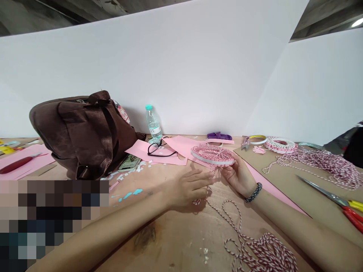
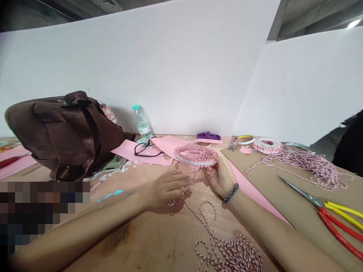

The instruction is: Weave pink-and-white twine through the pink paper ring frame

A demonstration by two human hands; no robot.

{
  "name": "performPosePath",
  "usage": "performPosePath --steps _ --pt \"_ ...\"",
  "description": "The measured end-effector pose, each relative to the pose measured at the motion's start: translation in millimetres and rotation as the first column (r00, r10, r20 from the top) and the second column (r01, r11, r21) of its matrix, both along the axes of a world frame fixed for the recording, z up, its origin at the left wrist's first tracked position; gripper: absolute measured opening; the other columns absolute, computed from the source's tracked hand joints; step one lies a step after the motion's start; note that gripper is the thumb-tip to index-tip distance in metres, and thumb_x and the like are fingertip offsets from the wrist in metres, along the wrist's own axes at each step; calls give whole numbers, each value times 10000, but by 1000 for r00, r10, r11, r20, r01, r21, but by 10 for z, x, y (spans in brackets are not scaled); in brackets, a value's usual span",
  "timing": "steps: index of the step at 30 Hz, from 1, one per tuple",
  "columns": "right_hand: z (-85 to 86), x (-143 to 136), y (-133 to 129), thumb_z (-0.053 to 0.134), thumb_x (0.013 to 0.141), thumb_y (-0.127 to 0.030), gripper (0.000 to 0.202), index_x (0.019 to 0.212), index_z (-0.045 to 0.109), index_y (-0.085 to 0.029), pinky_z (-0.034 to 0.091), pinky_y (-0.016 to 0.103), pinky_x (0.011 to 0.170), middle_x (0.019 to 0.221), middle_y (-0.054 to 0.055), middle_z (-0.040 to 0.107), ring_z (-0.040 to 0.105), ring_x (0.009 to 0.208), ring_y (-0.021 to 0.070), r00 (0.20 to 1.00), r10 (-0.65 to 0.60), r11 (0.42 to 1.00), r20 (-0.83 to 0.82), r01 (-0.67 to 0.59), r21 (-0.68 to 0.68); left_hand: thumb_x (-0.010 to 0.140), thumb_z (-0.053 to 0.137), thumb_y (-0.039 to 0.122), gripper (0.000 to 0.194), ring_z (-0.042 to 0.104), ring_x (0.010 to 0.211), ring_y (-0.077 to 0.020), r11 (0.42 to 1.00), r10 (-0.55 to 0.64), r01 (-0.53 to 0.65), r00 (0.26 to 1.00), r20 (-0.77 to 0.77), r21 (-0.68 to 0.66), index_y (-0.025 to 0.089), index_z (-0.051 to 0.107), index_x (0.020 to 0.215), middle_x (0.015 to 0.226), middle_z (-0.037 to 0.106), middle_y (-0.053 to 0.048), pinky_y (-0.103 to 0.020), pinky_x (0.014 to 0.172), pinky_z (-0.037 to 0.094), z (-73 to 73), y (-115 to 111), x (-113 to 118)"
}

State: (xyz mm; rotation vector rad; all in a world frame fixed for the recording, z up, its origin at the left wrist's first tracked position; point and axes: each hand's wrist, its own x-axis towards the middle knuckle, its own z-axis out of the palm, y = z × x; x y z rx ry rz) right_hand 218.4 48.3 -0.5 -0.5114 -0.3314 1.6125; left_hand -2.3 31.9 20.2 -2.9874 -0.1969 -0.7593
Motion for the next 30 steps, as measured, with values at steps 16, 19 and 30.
performPosePath --steps 16,19,30 --pt "40 -51 -37 684 723 -229 150 707 541 -188 465 136 417 551 -63 557 478 419 49 997 29 999 68 -32 31 883 468 215 158 548 928 -195 799 475 -391 876 80 -456 194 621 916 968 604 -69 -297 797 427 -50 48 -9" --pt "43 -85 -64 689 716 -224 145 711 549 -186 493 159 452 561 -47 596 532 445 70 992 30 998 125 -36 48 919 429 285 190 546 926 -187 769 455 -293 875 164 -568 181 587 906 950 612 -69 -310 845 425 -34 10 25" --pt "63 -316 -310 732 724 -296 265 927 592 -198 535 305 682 842 38 701 665 735 168 814 -75 955 576 -108 277 755 621 288 163 612 748 -159 188 835 421 407 370 -888 174 555 850 822 660 -12 -262 703 487 -169 249 108"
